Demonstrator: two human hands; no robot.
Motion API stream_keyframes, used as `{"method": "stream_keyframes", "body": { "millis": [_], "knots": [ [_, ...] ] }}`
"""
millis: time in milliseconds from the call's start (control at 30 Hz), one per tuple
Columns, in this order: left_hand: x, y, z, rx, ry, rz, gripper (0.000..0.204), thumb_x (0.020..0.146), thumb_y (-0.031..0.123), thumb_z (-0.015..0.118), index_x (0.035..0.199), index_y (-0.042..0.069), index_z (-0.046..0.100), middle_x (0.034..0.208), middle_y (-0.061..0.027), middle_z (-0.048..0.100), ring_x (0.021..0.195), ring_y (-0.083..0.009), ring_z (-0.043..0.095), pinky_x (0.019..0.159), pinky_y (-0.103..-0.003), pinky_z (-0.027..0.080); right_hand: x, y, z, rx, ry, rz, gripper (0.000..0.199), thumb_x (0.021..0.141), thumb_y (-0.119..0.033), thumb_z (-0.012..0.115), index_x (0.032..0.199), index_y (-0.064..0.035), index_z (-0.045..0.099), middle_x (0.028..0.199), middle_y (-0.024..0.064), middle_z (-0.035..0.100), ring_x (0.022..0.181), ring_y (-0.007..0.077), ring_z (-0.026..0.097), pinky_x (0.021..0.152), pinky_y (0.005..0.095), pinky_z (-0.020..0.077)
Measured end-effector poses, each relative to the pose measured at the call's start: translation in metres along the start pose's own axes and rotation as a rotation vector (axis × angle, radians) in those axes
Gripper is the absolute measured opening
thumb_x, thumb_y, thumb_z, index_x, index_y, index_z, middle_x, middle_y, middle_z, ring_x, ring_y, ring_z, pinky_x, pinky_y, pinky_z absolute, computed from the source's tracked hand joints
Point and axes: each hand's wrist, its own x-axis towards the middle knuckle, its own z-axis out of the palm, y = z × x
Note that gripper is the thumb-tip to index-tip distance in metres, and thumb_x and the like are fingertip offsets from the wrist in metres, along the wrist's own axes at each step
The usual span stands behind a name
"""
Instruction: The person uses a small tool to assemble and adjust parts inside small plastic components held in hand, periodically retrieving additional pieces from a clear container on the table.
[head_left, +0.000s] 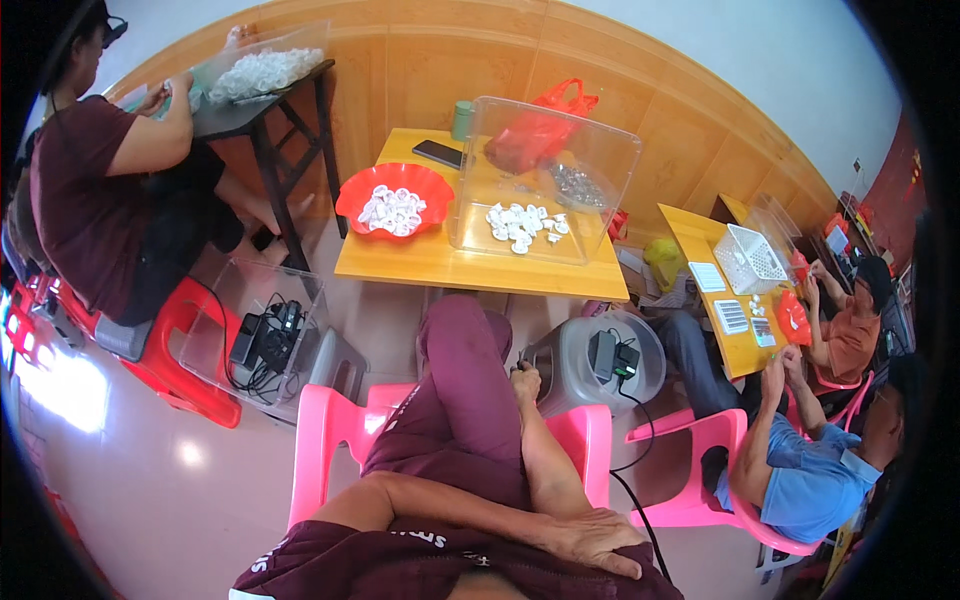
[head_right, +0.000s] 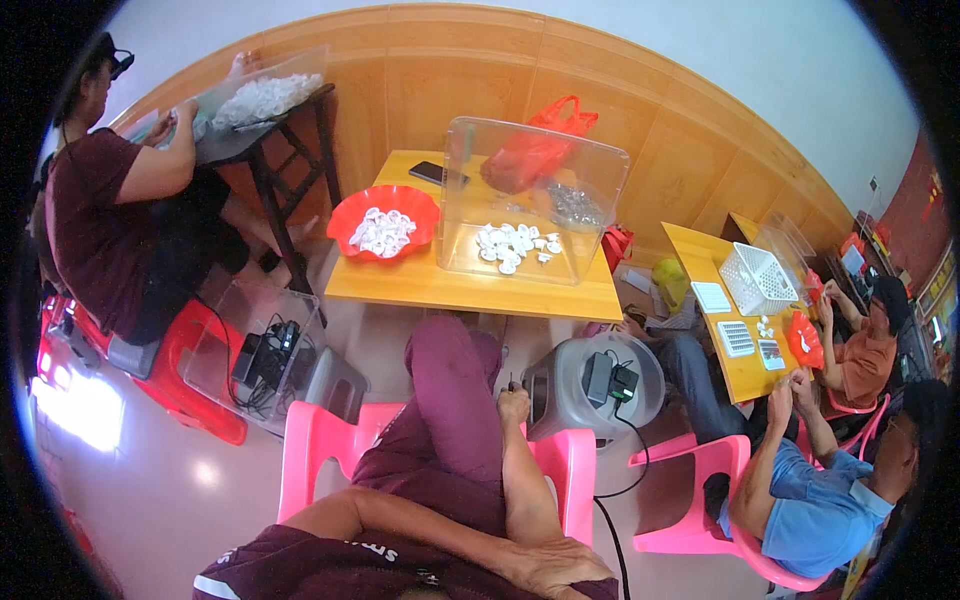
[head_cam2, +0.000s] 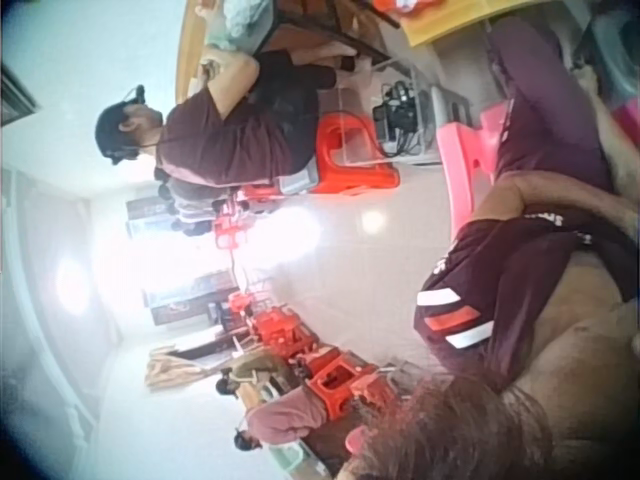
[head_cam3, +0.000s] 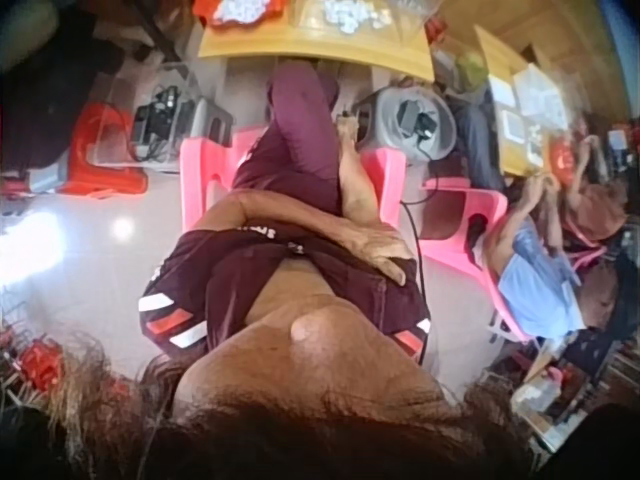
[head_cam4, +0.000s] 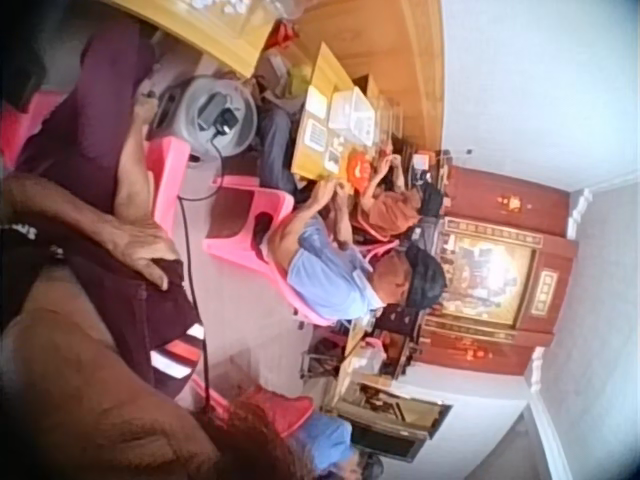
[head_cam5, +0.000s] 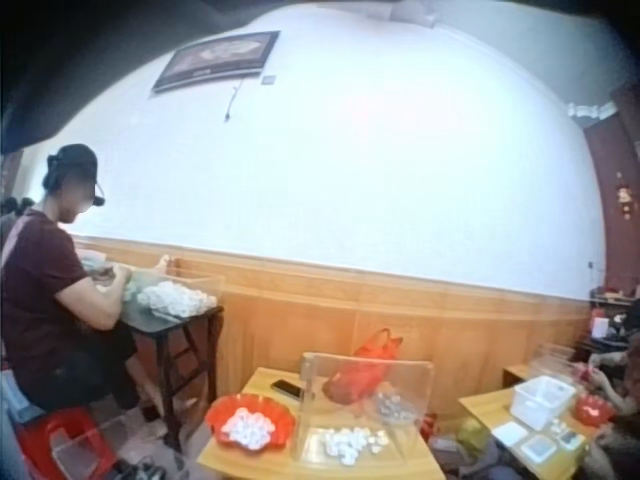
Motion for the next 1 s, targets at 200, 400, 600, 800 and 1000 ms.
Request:
{"method": "stream_keyframes", "body": {
  "millis": [200, 400, 600, 800, 1000],
  "knots": [
    [-0.003, 0.004, 0.003, 0.025, 0.318, 0.184, 0.063, 0.079, 0.057, 0.054, 0.085, -0.006, 0.050, 0.076, -0.0216, 0.053, 0.074, -0.0374, 0.053, 0.066, -0.043, 0.041, 0.001, 0.001, 0.001, -0.003, -0.047, -0.033, 0.038, 0.078, -0.027, 0.061, 0.115, -0.0207, 0.060, 0.109, 0.0148, 0.061, 0.102, 0.0297, 0.058, 0.087, 0.0390, 0.0463],
    [-0.011, 0.002, -0.014, 0.004, 0.156, 0.107, 0.064, 0.081, 0.058, 0.049, 0.079, -0.006, 0.051, 0.074, -0.0216, 0.053, 0.073, -0.0360, 0.054, 0.066, -0.043, 0.041, 0.000, 0.002, 0.001, -0.079, -0.054, -0.049, 0.038, 0.078, -0.025, 0.060, 0.116, -0.0215, 0.060, 0.107, 0.0141, 0.062, 0.100, 0.0296, 0.059, 0.084, 0.0392, 0.0473],
    [-0.003, -0.002, -0.029, 0.099, -0.247, -0.104, 0.075, 0.084, 0.062, 0.039, 0.062, -0.008, 0.049, 0.061, -0.0244, 0.051, 0.062, -0.0393, 0.053, 0.058, -0.046, 0.040, -0.005, -0.003, -0.002, -0.118, -0.068, -0.107, 0.038, 0.077, -0.024, 0.061, 0.115, -0.0206, 0.060, 0.107, 0.0135, 0.062, 0.099, 0.0294, 0.059, 0.084, 0.0391, 0.0475],
    [-0.001, -0.010, -0.010, 0.185, -0.104, -0.062, 0.080, 0.080, 0.067, 0.040, 0.060, -0.009, 0.049, 0.063, -0.0274, 0.051, 0.062, -0.0384, 0.055, 0.057, -0.046, 0.041, -0.005, -0.002, -0.001, -0.070, -0.065, -0.081, 0.039, 0.075, -0.024, 0.063, 0.114, -0.0194, 0.061, 0.107, 0.0128, 0.063, 0.100, 0.0286, 0.060, 0.084, 0.0388, 0.0474],
    [-0.005, 0.002, -0.008, -0.028, 0.138, 0.011, 0.068, 0.079, 0.061, 0.049, 0.072, -0.006, 0.054, 0.063, -0.0223, 0.052, 0.062, -0.0377, 0.054, 0.060, -0.043, 0.042, -0.002, 0.003, 0.001, -0.095, -0.074, -0.105, 0.040, 0.074, -0.025, 0.062, 0.114, -0.0194, 0.061, 0.105, 0.0130, 0.063, 0.098, 0.0283, 0.060, 0.083, 0.0389, 0.0475]
  ]
}}
